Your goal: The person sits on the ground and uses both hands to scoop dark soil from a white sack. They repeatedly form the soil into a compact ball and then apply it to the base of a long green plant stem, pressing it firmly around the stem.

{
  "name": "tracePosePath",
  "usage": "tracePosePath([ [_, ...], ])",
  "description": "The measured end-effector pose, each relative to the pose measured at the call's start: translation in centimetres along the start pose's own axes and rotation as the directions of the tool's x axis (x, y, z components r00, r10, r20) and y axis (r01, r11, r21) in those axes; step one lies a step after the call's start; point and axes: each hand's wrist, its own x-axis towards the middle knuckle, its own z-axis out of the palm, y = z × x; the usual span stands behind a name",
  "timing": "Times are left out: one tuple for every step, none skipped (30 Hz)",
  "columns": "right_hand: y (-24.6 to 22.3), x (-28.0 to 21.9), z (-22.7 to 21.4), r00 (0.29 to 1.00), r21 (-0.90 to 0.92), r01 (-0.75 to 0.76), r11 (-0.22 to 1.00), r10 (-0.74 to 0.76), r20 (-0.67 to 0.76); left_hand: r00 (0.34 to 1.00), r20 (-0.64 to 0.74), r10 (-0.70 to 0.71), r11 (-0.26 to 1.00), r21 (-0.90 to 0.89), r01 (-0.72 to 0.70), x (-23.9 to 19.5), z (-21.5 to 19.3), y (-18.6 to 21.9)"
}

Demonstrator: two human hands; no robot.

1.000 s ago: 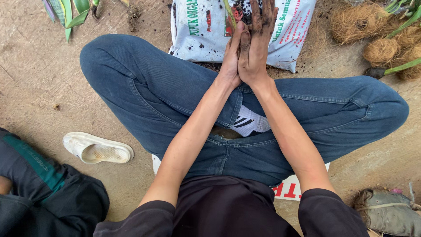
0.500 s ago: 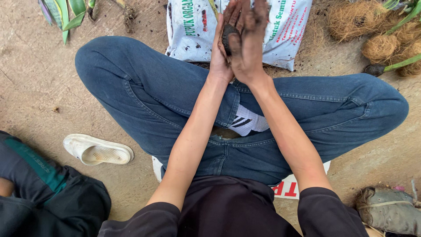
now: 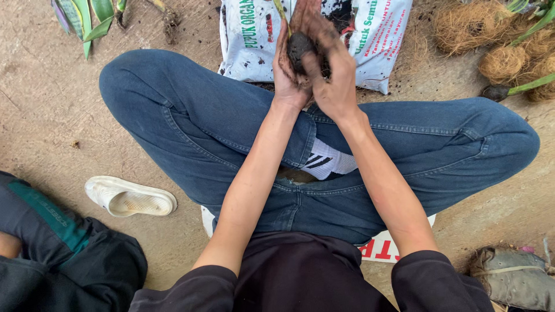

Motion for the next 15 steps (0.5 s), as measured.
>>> tracePosePath([
  [-0.6,-0.2,0.1,1.0,0.014,0.006,1.0,-0.006,-0.006,1.0,-0.023,0.021,0.999,0.042,-0.02,0.1,0.2,0.0],
  [-1.1,-0.4,0.3,1.0,0.028,0.012,1.0,-0.012,-0.011,0.998,-0.044,0.043,0.996,0.084,-0.039,0.2,0.3,-0.1],
  [-1.5,-0.3,0.4,1.0,0.042,0.021,0.999,-0.021,-0.02,0.996,-0.061,0.065,0.99,0.127,-0.057,0.5,0.5,-0.2],
  [-1.8,-0.2,0.4,1.0,0.043,0.008,0.999,-0.007,-0.023,0.995,-0.047,0.084,0.978,0.195,-0.074,0.8,0.6,-0.2],
  [-2.1,-0.2,0.6,1.0,0.046,-0.007,0.999,0.008,-0.025,0.994,-0.034,0.103,0.961,0.263,-0.091,0.9,0.6,-0.2],
  [-2.3,-0.2,0.8,0.999,0.049,-0.021,0.999,0.022,-0.026,0.992,-0.019,0.122,0.938,0.329,-0.109,0.9,0.6,-0.1],
  [-2.5,-0.1,0.8,1.0,0.041,-0.014,0.999,0.015,-0.025,0.992,-0.028,0.12,0.942,0.32,-0.105,0.9,0.7,-0.2],
  [-2.6,-0.1,0.7,1.0,0.032,-0.008,0.999,0.008,-0.023,0.992,-0.038,0.118,0.945,0.31,-0.1,0.8,0.6,-0.3],
  [-2.7,0.0,0.6,1.0,0.024,0.003,1.0,-0.002,-0.021,0.992,-0.044,0.118,0.948,0.301,-0.1,0.8,0.6,-0.3],
  [-2.7,0.1,0.3,1.0,0.001,0.009,1.0,-0.009,-0.011,0.991,-0.073,0.111,0.945,0.316,-0.083,0.9,0.6,-0.5],
  [-2.7,0.3,0.1,1.0,-0.023,0.016,1.0,-0.016,-0.008,0.99,-0.097,0.098,0.941,0.333,-0.061,1.2,0.6,-0.5],
  [-2.7,0.6,-0.2,1.0,-0.046,0.023,0.999,-0.023,-0.006,0.989,-0.121,0.087,0.936,0.35,-0.039,1.5,0.5,-0.4],
  [-2.6,0.5,-0.3,0.999,-0.066,0.037,0.997,-0.037,0.011,0.991,-0.108,0.084,0.958,0.283,-0.05,1.3,0.3,-0.5],
  [-2.5,0.4,-0.5,0.998,-0.085,0.052,0.995,-0.049,0.028,0.992,-0.094,0.083,0.975,0.213,-0.061,1.1,0.1,-0.6],
  [-2.4,0.3,-0.6,0.997,-0.104,0.068,0.992,-0.063,0.047,0.993,-0.081,0.086,0.987,0.141,-0.074,1.0,-0.1,-0.7],
])
